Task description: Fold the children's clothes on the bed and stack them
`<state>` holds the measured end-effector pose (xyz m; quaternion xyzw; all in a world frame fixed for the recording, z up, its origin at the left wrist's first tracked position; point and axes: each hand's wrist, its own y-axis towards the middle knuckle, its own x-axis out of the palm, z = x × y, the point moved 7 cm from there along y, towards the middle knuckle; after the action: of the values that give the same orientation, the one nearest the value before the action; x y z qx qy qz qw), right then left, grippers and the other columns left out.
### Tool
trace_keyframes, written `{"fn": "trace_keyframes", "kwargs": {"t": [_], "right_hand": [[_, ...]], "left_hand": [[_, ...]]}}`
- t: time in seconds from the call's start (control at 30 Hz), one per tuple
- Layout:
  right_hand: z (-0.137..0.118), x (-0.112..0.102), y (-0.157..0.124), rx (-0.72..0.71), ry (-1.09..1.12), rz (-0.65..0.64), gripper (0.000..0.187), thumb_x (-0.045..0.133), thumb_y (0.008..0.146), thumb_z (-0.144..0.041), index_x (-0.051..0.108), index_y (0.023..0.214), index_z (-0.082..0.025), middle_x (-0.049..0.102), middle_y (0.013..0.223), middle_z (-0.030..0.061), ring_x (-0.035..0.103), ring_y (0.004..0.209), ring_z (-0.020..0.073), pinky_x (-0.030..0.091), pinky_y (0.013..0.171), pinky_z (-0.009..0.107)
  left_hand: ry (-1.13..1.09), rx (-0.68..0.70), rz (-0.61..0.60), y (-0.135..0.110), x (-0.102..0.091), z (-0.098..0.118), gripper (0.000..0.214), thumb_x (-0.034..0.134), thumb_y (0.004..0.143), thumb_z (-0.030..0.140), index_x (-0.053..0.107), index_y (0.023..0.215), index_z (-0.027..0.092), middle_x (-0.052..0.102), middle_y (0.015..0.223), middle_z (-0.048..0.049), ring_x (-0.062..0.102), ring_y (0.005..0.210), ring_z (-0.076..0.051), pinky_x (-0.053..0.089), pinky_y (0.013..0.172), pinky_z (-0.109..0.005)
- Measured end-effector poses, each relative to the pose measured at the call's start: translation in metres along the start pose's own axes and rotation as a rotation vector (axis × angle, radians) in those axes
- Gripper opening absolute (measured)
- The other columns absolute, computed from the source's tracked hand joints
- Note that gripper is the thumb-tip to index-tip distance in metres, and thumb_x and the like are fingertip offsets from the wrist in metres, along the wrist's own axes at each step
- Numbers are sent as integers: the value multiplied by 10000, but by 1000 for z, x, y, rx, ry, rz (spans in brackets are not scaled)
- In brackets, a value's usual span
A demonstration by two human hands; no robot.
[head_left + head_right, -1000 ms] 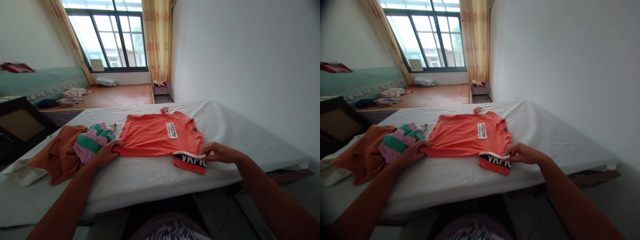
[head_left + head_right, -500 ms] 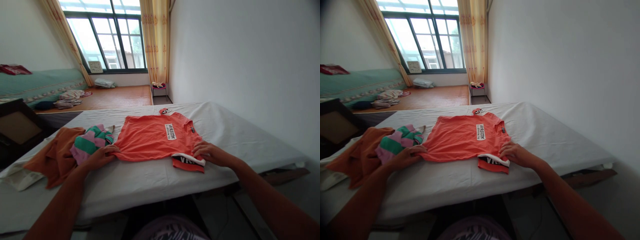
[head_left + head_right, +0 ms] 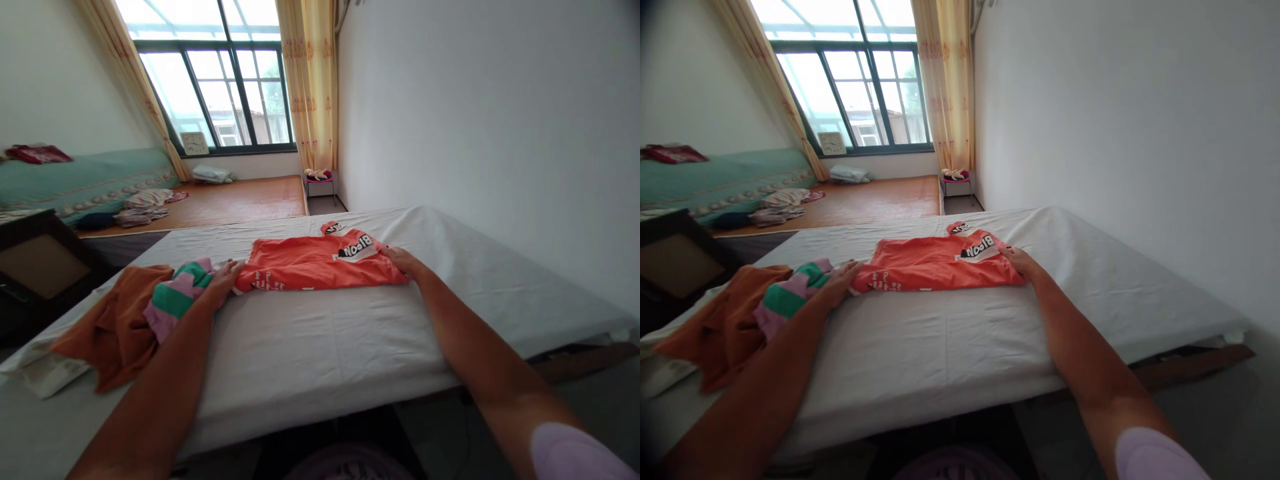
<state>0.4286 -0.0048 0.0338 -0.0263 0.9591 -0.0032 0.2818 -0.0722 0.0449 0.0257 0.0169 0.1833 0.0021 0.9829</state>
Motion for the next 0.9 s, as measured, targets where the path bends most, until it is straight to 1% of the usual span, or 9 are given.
{"fn": "trace_keyframes", "kwargs": {"t": [0.07,0.17,0.23,0.33,0.47,0.63,0.7,0.83,0.9], "right_hand": [[11,-2,-13,39,95,-53,601,486,837,-640,584,1213,-183,697,861,60,617,707,179,479,581,257],[14,-5,-25,6,86,-145,714,665,735,-579,500,1328,-217,637,765,-8,542,611,120,406,529,213],[14,-5,-28,-48,34,-230,677,700,708,-545,562,1269,-192,593,722,-25,508,614,108,387,551,212],[20,-7,-30,-62,-11,-329,583,709,690,-532,656,1124,-147,584,731,-10,499,640,111,384,584,230],[32,-12,-35,-5,12,-403,549,728,666,-512,673,1067,-140,618,780,16,517,652,115,397,602,241],[35,-13,-38,17,-57,-416,517,715,667,-537,700,1008,-148,658,786,32,547,643,128,416,592,244],[35,-18,-33,20,-126,-301,461,647,730,-556,710,936,-148,671,783,39,569,648,140,422,588,247],[20,-45,-18,-35,-337,280,373,502,850,-486,692,893,-168,698,815,47,620,669,158,457,653,272],[4,-41,-9,-100,-427,421,330,492,869,-429,683,991,-189,715,927,54,648,735,169,471,729,285]], "left_hand": [[-88,-69,11,-9,-2,-10,573,561,857,480,447,1335,186,663,1094,-114,663,860,-185,539,733,-300],[-56,-66,-92,-21,4,-3,666,654,795,416,424,1384,207,648,1123,-101,650,896,-195,533,714,-279],[-9,-12,-121,-26,5,7,773,702,738,386,389,1420,200,652,1093,-88,642,889,-194,529,717,-272],[59,87,-47,-28,1,18,823,687,711,439,387,1430,173,654,1058,-65,626,887,-188,524,755,-279],[301,139,77,-23,-4,16,671,611,751,471,511,1347,179,663,1082,-55,622,935,-200,498,854,-306],[635,153,99,-12,-1,6,543,528,816,392,531,1334,230,677,1107,-44,638,989,-234,471,903,-320],[720,149,80,-9,1,2,540,506,836,396,514,1349,227,683,1103,-54,648,975,-236,474,891,-321],[775,162,78,-8,2,0,539,471,872,463,491,1358,233,679,1129,-64,642,1011,-231,461,906,-319],[798,158,87,-8,3,1,525,450,887,479,483,1354,243,676,1138,-64,639,1021,-231,454,914,-325]]}}
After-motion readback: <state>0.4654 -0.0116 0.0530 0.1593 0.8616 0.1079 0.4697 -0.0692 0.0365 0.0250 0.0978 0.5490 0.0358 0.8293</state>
